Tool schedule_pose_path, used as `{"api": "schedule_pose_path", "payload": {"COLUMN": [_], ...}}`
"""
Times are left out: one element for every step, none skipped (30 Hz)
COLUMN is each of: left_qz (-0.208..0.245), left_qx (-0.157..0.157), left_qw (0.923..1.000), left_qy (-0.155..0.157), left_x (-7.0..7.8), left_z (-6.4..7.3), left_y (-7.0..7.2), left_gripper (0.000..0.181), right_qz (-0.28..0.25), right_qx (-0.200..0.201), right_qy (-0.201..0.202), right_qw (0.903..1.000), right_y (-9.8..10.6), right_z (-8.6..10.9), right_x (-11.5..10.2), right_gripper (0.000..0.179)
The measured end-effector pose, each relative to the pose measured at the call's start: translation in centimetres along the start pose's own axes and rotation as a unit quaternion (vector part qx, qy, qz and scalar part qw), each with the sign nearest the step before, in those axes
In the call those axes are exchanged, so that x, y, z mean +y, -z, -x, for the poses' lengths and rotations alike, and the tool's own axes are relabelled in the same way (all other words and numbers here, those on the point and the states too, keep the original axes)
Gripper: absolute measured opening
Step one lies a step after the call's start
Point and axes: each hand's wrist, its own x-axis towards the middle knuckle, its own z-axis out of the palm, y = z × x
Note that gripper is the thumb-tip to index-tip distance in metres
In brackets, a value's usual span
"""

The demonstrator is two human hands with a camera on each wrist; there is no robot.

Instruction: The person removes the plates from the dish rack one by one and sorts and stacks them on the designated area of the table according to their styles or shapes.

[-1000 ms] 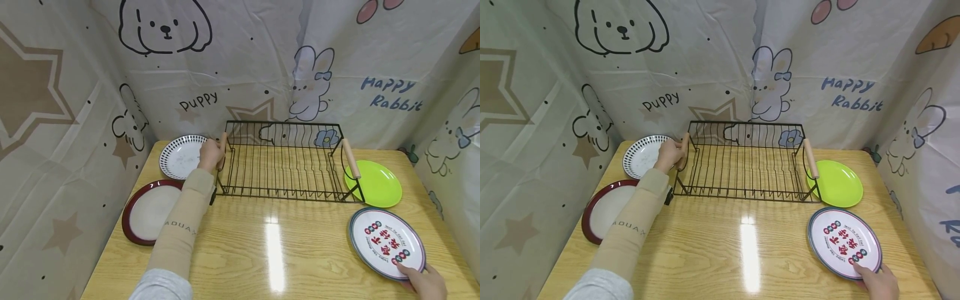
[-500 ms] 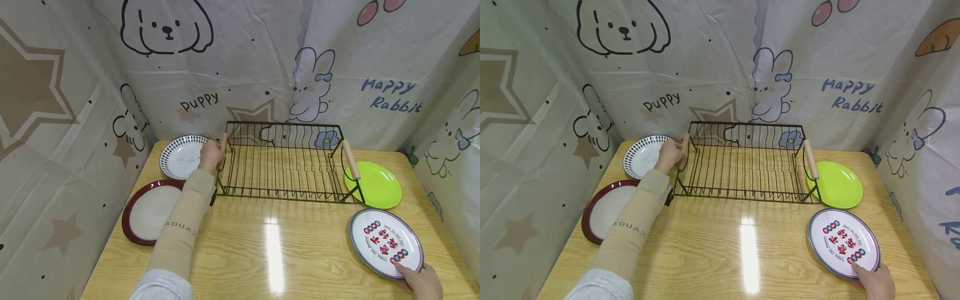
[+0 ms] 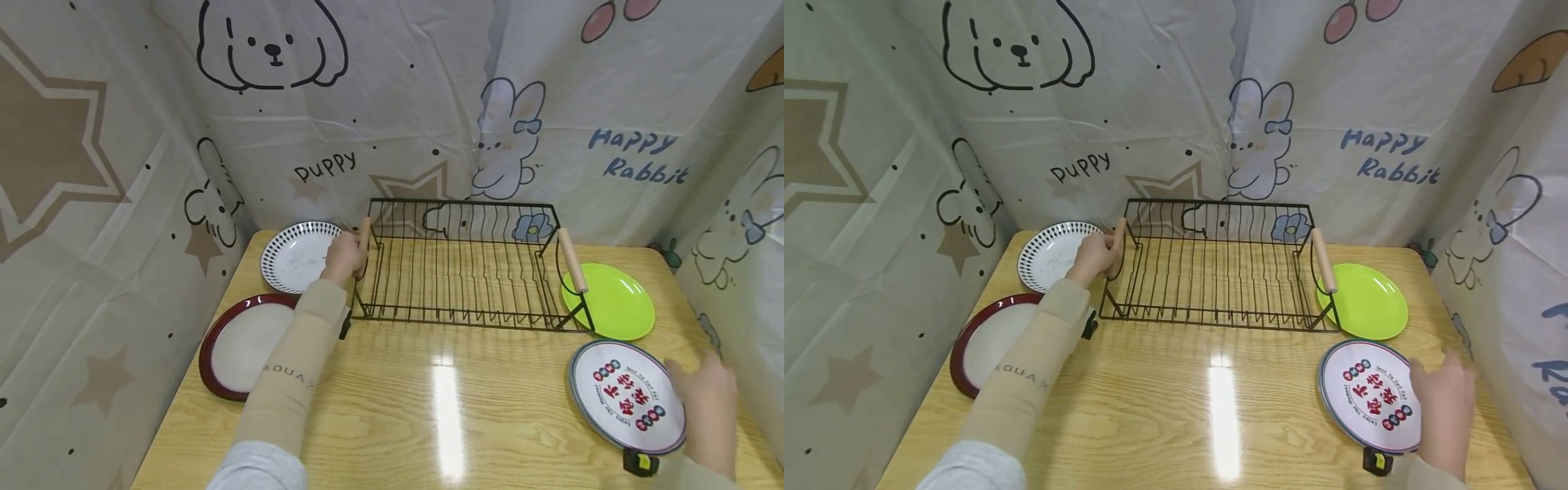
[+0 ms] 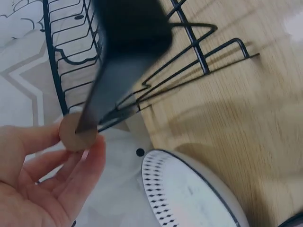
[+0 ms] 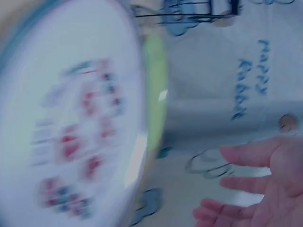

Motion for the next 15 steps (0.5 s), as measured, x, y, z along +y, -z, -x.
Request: {"api": "schedule_pose_path", "payload": {"left_qz": [0.001,0.001,0.000,-0.008,-0.016,-0.021,-0.024,-0.033,-0.037,-0.039,-0.038,-0.035,-0.038,-0.046,-0.054], "left_qx": [-0.013,-0.028,-0.044,-0.066,-0.089,-0.111,-0.134,-0.152,-0.166,-0.173,-0.172,-0.166,-0.150,-0.128,-0.103], "left_qw": [0.9999,0.9996,0.9990,0.9978,0.9959,0.9934,0.9903,0.9873,0.9847,0.9834,0.9838,0.9852,0.9879,0.9907,0.9929], "left_qy": [0.000,0.000,0.001,0.005,0.010,0.019,0.029,0.032,0.036,0.038,0.035,0.027,0.013,-0.005,-0.025], "left_x": [-0.1,-0.1,-0.1,0.0,0.2,0.5,0.9,1.4,2.0,2.6,3.3,4.0,4.7,5.4,6.1], "left_z": [0.0,0.0,0.1,0.1,0.1,0.1,0.1,0.1,0.1,0.0,0.0,-0.1,-0.2,-0.2,-0.3], "left_y": [0.3,0.6,1.1,1.6,2.2,2.9,3.6,4.3,4.9,5.5,6.1,6.5,6.8,7.1,7.2], "left_gripper": [0.026,0.030,0.035,0.038,0.041,0.045,0.049,0.051,0.052,0.054,0.056,0.058,0.061,0.064,0.067], "right_qz": [-0.009,-0.021,-0.030,-0.039,-0.048,-0.056,-0.063,-0.070,-0.074,-0.074,-0.075,-0.073,-0.066,-0.060,-0.051], "right_qx": [0.014,0.032,0.048,0.067,0.087,0.112,0.132,0.150,0.164,0.176,0.182,0.182,0.178,0.173,0.165], "right_qy": [0.016,0.035,0.057,0.079,0.100,0.127,0.153,0.188,0.223,0.255,0.287,0.314,0.336,0.356,0.368], "right_qw": [0.9997,0.9986,0.9968,0.9939,0.9900,0.9840,0.9773,0.9681,0.9583,0.9477,0.9376,0.9289,0.9226,0.9165,0.9137], "right_y": [0.7,1.4,2.1,2.8,3.4,3.9,4.4,4.8,5.1,5.3,5.5,5.6,5.5,5.4,5.2], "right_z": [-0.4,-0.7,-1.0,-1.2,-1.3,-1.5,-1.6,-1.7,-1.8,-2.0,-2.1,-2.3,-2.5,-2.7,-2.8], "right_x": [-1.2,-2.5,-3.8,-5.1,-6.4,-7.7,-9.1,-10.3,-11.5,-12.6,-13.8,-14.9,-16.1,-17.2,-18.3], "right_gripper": [0.070,0.068,0.066,0.064,0.063,0.062,0.062,0.063,0.065,0.066,0.068,0.070,0.072,0.074,0.075]}}
